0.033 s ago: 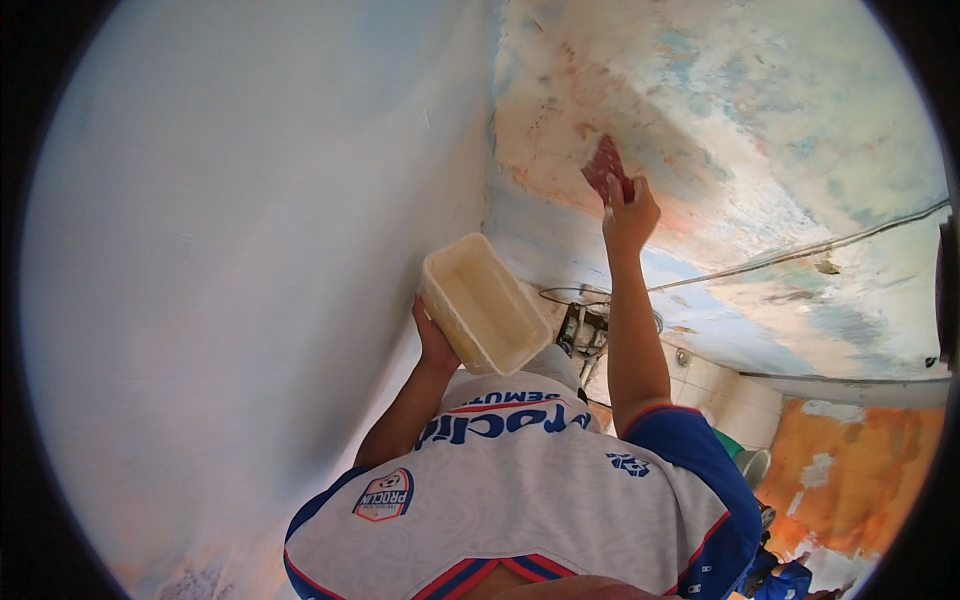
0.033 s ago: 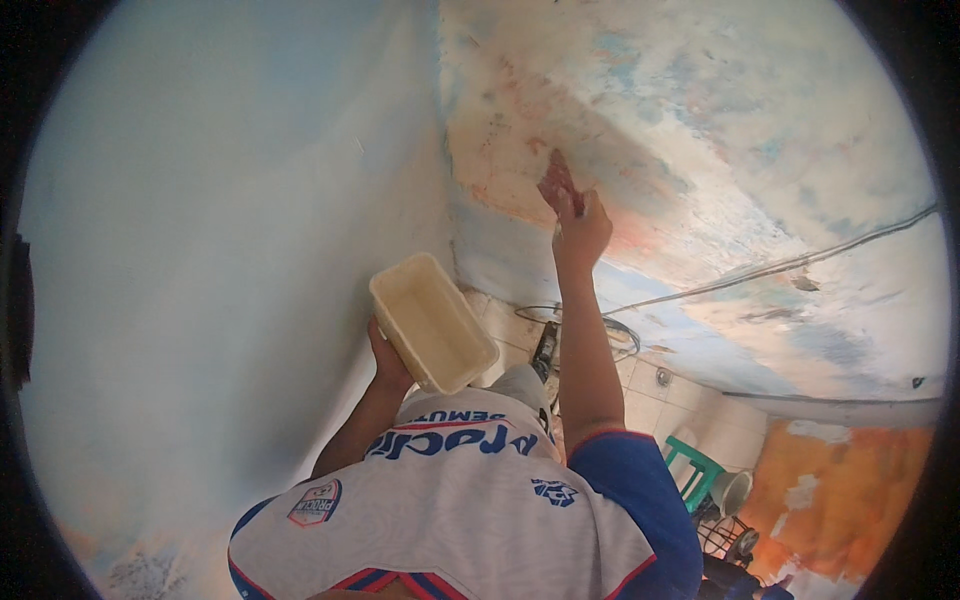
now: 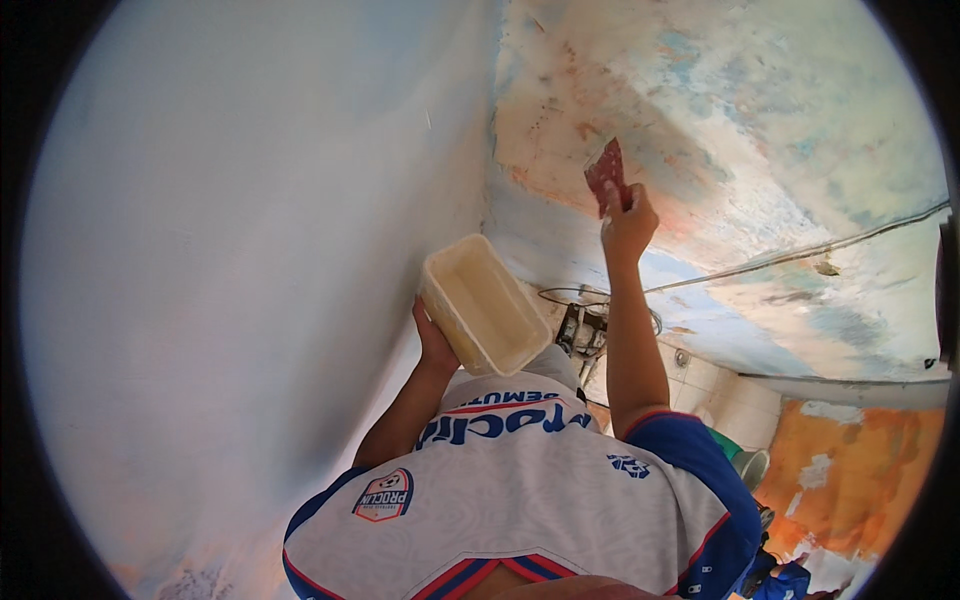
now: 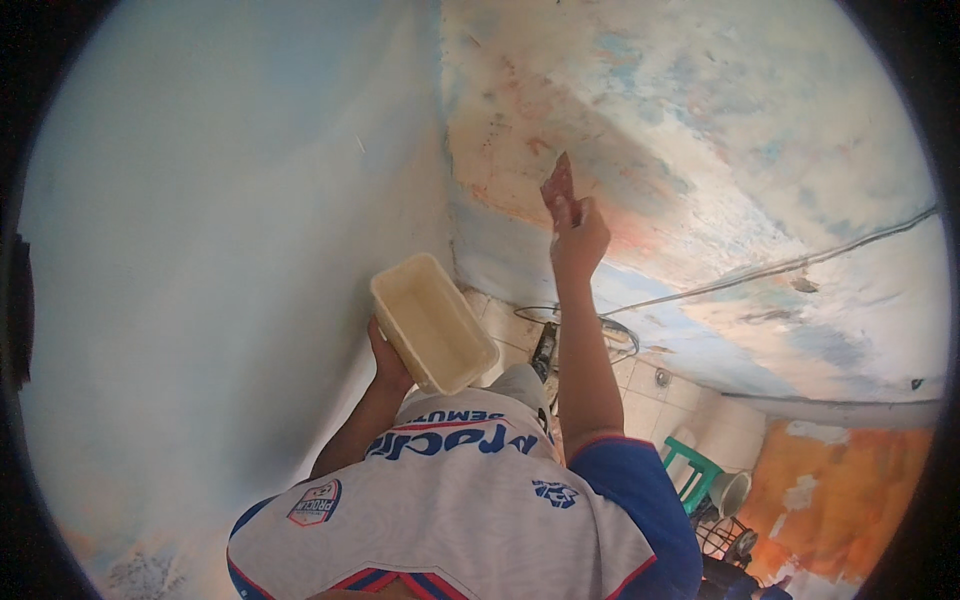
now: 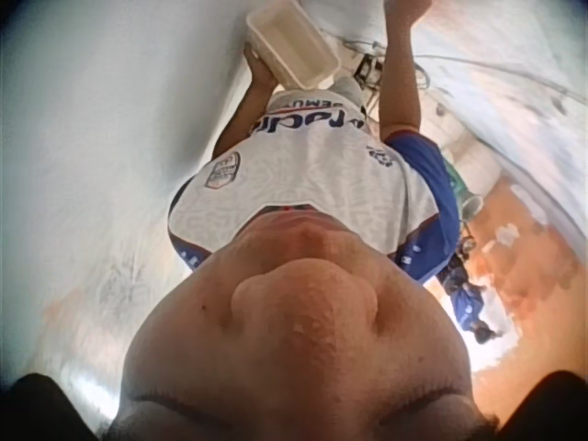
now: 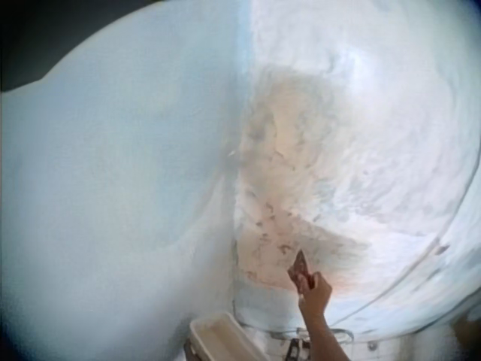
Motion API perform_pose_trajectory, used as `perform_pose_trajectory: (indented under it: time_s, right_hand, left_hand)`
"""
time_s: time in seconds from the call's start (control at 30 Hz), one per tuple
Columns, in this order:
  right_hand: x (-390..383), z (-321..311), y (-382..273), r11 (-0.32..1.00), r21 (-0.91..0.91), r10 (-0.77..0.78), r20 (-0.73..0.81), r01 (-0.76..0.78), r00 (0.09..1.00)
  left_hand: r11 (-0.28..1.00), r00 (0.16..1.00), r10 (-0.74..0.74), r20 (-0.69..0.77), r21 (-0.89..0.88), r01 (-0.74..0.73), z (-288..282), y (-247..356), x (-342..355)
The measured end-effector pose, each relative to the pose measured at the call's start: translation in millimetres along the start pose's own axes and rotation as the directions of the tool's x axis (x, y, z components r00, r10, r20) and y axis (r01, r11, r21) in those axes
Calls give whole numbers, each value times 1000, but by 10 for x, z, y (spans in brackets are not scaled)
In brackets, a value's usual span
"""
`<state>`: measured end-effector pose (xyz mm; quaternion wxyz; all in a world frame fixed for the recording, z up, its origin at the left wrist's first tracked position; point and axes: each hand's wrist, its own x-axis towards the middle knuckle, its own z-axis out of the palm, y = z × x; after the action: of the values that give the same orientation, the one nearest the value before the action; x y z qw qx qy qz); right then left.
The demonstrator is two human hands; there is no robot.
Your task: The person applies patching compound to a wall using a putty knife and then scrapes the tool clean in a container.
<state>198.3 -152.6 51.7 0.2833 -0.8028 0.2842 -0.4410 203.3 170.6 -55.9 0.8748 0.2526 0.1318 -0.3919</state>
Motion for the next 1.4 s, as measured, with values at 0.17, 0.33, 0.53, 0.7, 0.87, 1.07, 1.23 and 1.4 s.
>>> perform_pose_trajectory:
  time_s: [0.17, 0.33, 0.53, 0.7, 0.87, 1.07, 1.23, 1.4]
  right_hand:
    - [44, 607, -547, 993, 67, -108, 267, 93, 958]
    - [605, 722, -546, 979, -116, -157, 103, 168, 982]
    - [421, -516, 155, 992, 119, 52, -80, -42, 995]
    - [138, 23, -417, 998, 47, -38, 189, 29, 981]
    - [336, 1037, -161, 988, -106, -102, 127, 116, 987]
    - [122, -162, 300, 994, -108, 19, -151, -36, 988]
    - [-311, -209, -1, 989, 57, 129, 153, -139, 980]
    - [-167, 1129, -164, 997, -76, 18, 330, 8, 944]
  left_hand:
    - [997, 996, -74, 41, -33, 76, -5, -32, -65]
    - [998, 998, -61, 13, -8, 61, 24, -11, -25]
    - [999, 999, -33, -38, -13, 33, 21, -22, -85]
    - [999, 999, -41, -9, -33, 40, -42, -31, -109]
    - [998, 998, -54, 38, 32, 53, 97, 29, 13]
    - [1000, 1000, 9, 15, -6, -9, -29, -4, -37]
    - [999, 999, 9, -38, -43, -10, -45, -104, -89]
    - [996, 998, 55, -16, 73, -53, 176, -39, -71]
